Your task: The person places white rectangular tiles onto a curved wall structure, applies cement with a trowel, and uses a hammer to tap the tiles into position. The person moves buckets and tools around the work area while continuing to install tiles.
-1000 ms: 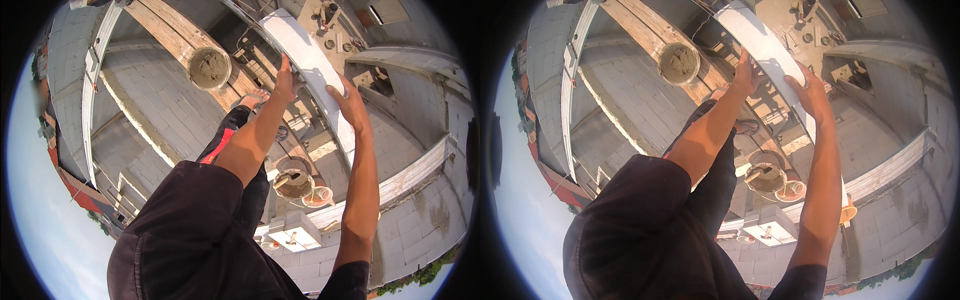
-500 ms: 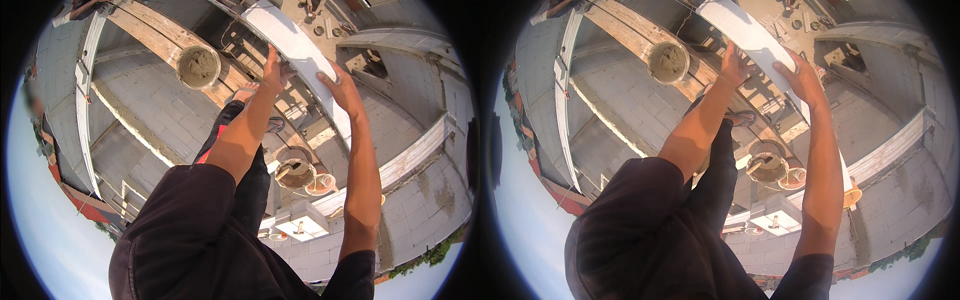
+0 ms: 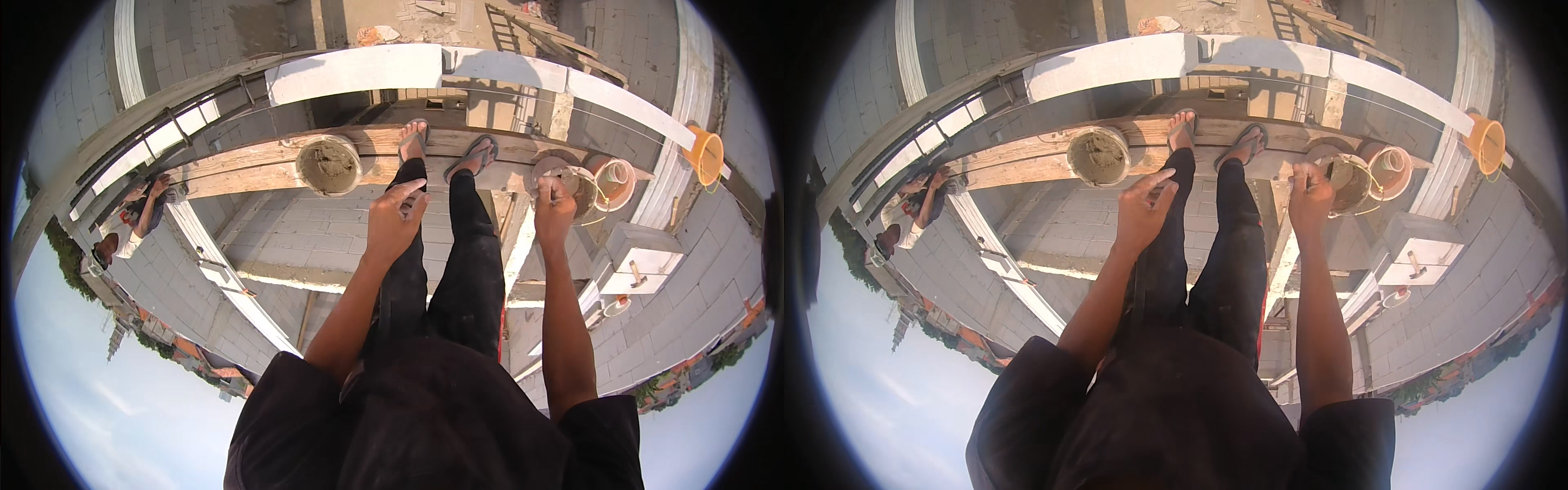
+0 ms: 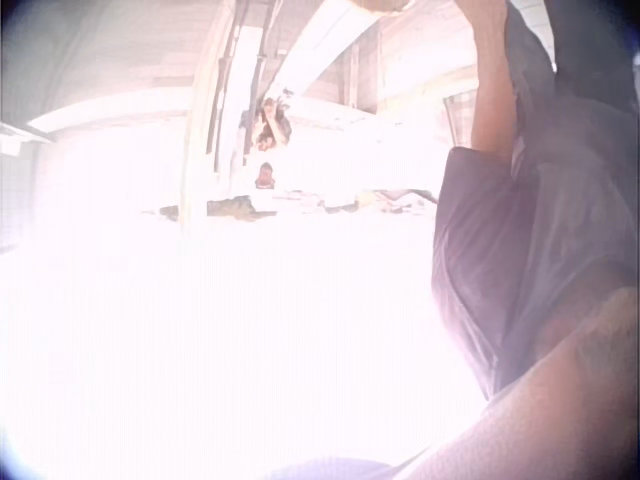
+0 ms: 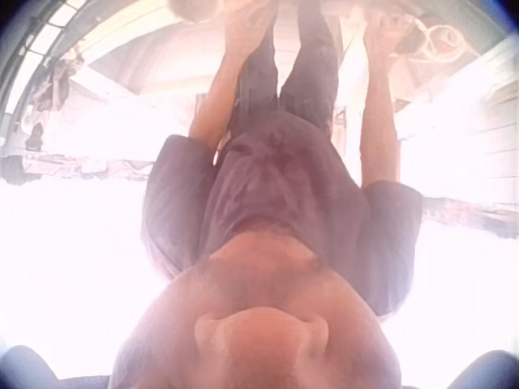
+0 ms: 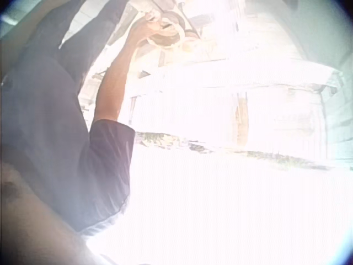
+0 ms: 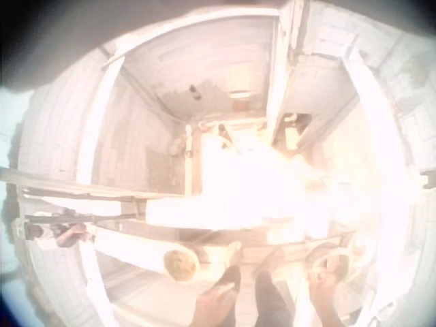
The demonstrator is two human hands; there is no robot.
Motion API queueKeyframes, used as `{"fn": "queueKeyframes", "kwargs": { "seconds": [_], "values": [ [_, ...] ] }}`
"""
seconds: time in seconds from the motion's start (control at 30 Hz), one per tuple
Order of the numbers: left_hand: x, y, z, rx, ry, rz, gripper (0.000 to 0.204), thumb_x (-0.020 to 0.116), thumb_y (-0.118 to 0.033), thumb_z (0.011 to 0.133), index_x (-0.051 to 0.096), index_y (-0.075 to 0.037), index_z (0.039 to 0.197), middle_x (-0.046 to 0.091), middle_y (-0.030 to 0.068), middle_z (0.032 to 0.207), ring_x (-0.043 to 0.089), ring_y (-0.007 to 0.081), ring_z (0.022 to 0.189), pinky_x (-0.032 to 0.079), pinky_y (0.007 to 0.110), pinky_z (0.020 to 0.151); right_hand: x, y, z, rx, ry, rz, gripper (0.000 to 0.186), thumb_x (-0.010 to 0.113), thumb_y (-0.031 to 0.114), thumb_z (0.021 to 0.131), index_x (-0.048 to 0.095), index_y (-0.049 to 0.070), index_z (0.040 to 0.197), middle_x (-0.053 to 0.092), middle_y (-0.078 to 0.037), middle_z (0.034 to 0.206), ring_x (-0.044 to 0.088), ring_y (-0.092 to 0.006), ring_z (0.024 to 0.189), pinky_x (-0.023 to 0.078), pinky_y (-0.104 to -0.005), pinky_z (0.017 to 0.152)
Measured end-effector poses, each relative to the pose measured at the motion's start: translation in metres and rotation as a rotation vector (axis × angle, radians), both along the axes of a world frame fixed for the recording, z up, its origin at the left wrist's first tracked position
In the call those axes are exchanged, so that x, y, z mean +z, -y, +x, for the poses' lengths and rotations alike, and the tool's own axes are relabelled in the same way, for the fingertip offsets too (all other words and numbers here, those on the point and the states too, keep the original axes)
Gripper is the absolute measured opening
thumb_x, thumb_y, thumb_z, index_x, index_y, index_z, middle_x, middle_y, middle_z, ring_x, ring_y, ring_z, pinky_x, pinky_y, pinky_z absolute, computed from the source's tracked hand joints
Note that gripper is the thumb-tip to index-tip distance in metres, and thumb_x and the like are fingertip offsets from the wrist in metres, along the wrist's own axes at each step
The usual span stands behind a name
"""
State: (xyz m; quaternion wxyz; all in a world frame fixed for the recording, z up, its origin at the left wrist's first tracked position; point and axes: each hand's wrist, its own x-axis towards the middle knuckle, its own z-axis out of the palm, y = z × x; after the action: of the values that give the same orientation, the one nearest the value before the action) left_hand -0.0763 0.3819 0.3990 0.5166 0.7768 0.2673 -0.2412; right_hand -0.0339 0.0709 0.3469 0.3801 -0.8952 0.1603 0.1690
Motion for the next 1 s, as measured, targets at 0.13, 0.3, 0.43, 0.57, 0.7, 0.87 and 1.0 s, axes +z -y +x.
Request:
{"fn": "queueKeyframes", "kwargs": {
  "seconds": [0.13,0.3,0.43,0.57,0.7,0.87,1.0],
  "values": [
    [0.042,-0.035,0.079,-0.315,0.490,0.392,0.039,0.082,-0.015,0.088,0.073,-0.007,0.125,0.072,0.0162,0.120,0.069,0.0296,0.112,0.055,0.042,0.097,0.008,0.065,-0.183,-0.130,-0.529,-0.121,0.024,0.063,0.023,0.098,0.072,0.003,0.107,0.072,-0.025,0.086,0.072,-0.0387,0.084,0.053,-0.0442,0.077],
    [-0.001,-0.075,0.190,-0.719,0.523,0.777,0.073,0.090,-0.035,0.078,0.062,-0.017,0.143,0.064,0.0187,0.139,0.063,0.0369,0.125,0.053,0.046,0.105,0.023,0.042,-0.307,-0.205,-0.626,0.031,0.023,0.064,0.023,0.099,0.070,0.001,0.103,0.068,-0.016,0.072,0.066,-0.0274,0.066,0.051,-0.0401,0.066],
    [-0.021,-0.079,0.203,-0.808,0.376,0.661,0.080,0.090,-0.041,0.076,0.060,-0.017,0.146,0.064,0.0212,0.139,0.063,0.0386,0.127,0.053,0.047,0.105,0.018,-0.010,-0.333,-0.290,-0.548,0.078,0.025,0.065,0.023,0.099,0.072,0.002,0.110,0.071,-0.018,0.075,0.071,-0.0298,0.071,0.054,-0.0410,0.069],
    [-0.019,-0.073,0.203,-0.804,0.341,0.647,0.080,0.090,-0.042,0.076,0.060,-0.016,0.146,0.065,0.0215,0.137,0.064,0.0386,0.125,0.053,0.048,0.104,0.014,-0.047,-0.317,-0.351,-0.574,0.141,0.026,0.065,0.026,0.099,0.072,0.003,0.110,0.072,-0.020,0.078,0.071,-0.0331,0.073,0.054,-0.0421,0.071],
    [-0.018,-0.064,0.203,-0.793,0.334,0.629,0.082,0.091,-0.037,0.072,0.061,-0.013,0.144,0.064,0.0225,0.138,0.065,0.0391,0.122,0.055,0.047,0.102,0.019,-0.049,-0.305,-0.390,-0.602,0.151,0.027,0.065,0.027,0.100,0.072,0.004,0.111,0.072,-0.023,0.083,0.072,-0.0374,0.078,0.055,-0.0444,0.072],
    [-0.019,-0.075,0.203,-0.795,0.314,0.647,0.081,0.090,-0.039,0.074,0.060,-0.012,0.145,0.065,0.0210,0.138,0.067,0.0367,0.122,0.056,0.046,0.102,0.021,-0.052,-0.303,-0.339,-0.646,0.122,0.034,0.062,0.034,0.102,0.071,0.005,0.116,0.073,-0.026,0.091,0.073,-0.0419,0.088,0.056,-0.0484,0.079],
    [-0.013,-0.072,0.202,-0.794,0.335,0.618,0.081,0.089,-0.040,0.076,0.060,-0.011,0.145,0.064,0.0205,0.140,0.064,0.0375,0.127,0.053,0.048,0.106,0.043,-0.068,-0.295,-0.404,-0.705,0.225,0.064,0.063,0.048,0.100,0.055,0.002,0.143,0.060,-0.030,0.136,0.058,-0.0457,0.128,0.047,-0.0494,0.107]
  ]
}}
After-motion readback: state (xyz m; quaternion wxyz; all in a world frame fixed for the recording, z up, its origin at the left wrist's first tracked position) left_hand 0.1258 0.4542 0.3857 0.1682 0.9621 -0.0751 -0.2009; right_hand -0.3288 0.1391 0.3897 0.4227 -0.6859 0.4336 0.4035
